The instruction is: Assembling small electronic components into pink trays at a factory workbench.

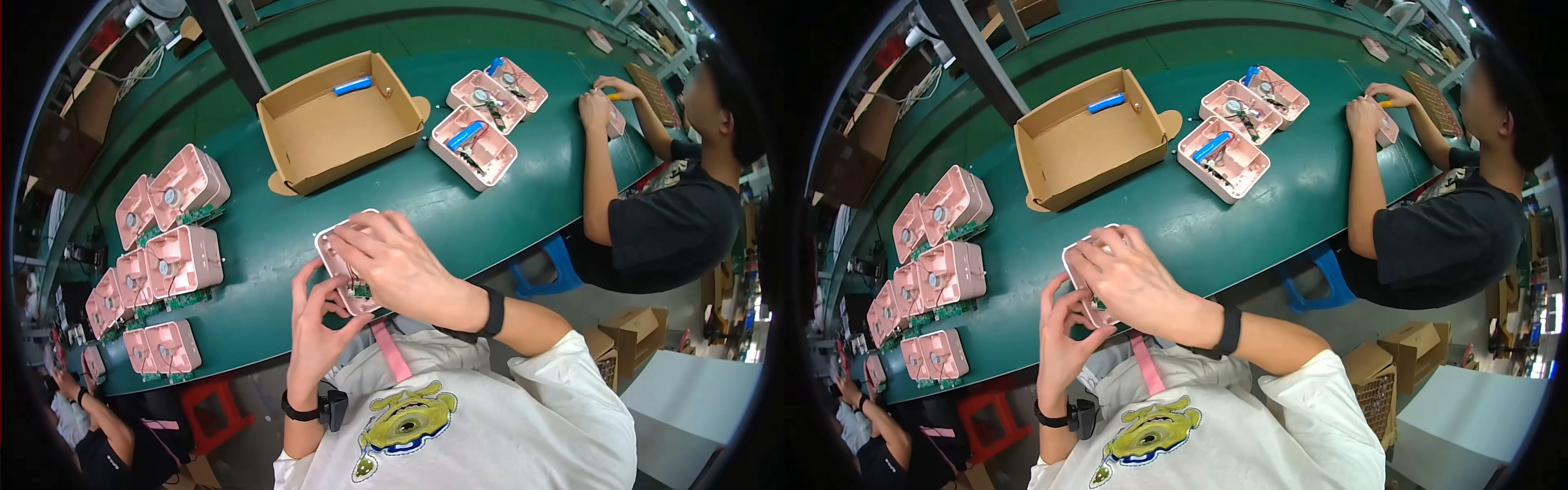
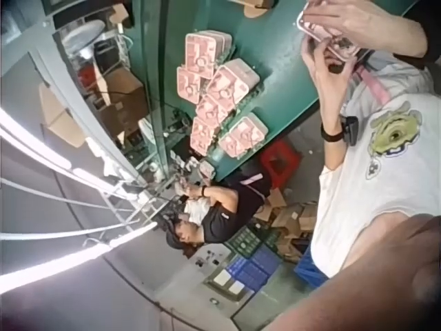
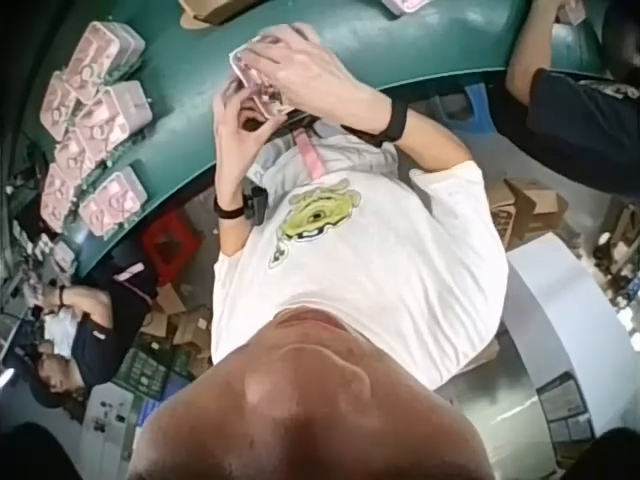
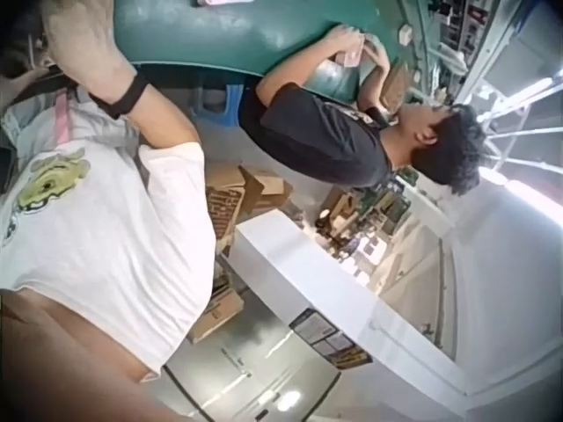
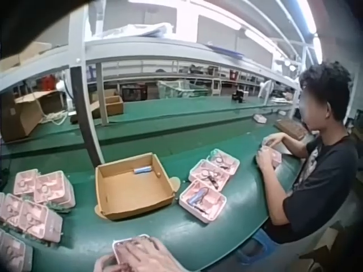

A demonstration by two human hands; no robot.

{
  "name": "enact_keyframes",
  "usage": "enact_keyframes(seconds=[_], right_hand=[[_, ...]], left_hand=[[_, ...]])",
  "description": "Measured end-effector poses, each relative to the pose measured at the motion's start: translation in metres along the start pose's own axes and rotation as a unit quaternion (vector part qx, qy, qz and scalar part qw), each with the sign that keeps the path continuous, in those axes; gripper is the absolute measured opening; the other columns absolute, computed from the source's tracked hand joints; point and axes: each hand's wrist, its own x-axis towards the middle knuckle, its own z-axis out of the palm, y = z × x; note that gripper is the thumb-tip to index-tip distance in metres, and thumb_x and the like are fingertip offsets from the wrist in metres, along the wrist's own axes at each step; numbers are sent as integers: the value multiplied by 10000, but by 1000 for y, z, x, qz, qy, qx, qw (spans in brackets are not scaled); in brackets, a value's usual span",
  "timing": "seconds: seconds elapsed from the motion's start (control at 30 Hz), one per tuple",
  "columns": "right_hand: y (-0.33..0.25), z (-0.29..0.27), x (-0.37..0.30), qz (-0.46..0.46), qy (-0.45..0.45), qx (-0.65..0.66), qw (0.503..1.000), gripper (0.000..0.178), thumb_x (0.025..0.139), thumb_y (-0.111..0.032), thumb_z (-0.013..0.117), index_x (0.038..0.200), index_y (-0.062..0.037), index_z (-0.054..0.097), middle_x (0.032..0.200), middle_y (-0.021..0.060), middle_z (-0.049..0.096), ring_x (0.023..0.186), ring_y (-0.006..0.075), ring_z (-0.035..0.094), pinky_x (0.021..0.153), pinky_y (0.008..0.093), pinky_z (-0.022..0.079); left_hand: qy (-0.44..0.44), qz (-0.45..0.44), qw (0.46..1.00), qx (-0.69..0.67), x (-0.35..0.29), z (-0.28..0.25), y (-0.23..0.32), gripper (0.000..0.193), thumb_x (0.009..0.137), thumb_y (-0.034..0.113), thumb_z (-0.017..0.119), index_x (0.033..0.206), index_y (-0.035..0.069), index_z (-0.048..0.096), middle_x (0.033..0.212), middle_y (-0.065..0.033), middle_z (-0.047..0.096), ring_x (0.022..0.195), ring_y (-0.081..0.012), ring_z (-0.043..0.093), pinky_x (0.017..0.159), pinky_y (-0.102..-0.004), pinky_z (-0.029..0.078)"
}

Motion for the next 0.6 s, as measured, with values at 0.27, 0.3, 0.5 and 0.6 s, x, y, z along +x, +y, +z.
enact_keyframes(seconds=[0.27,0.3,0.5,0.6], right_hand=[[14,-25,-61,214,23,-149,965,859,844,-364,838,1573,-120,454,1572,213,462,1538,495,275,1166,768,208],[28,-27,-65,199,19,-180,963,887,840,-360,844,1587,-118,431,1583,203,456,1542,498,265,1163,777,197],[74,-43,-54,160,21,-244,956,932,823,-306,860,1612,-121,400,1615,184,434,1542,505,265,1189,757,174],[93,-41,-44,147,36,-188,970,887,825,-227,850,1599,-115,433,1603,190,452,1536,499,281,1229,674,211]], left_hand=[[-45,-24,965,-258,21,56,7,733,819,-124,758,1489,4,486,1574,-170,390,1102,-241,702,948,-336,615],[-53,-3,975,-217,23,55,9,669,833,-139,727,1454,0,522,1561,-174,415,1125,-245,697,945,-336,611],[46,75,996,7,-1,-5,3,322,902,-102,677,1213,-22,692,1246,-157,663,1058,-251,709,899,-335,589],[212,79,963,144,-37,-63,3,177,944,-82,650,1098,-37,723,990,-118,732,946,-209,703,857,-313,553]])
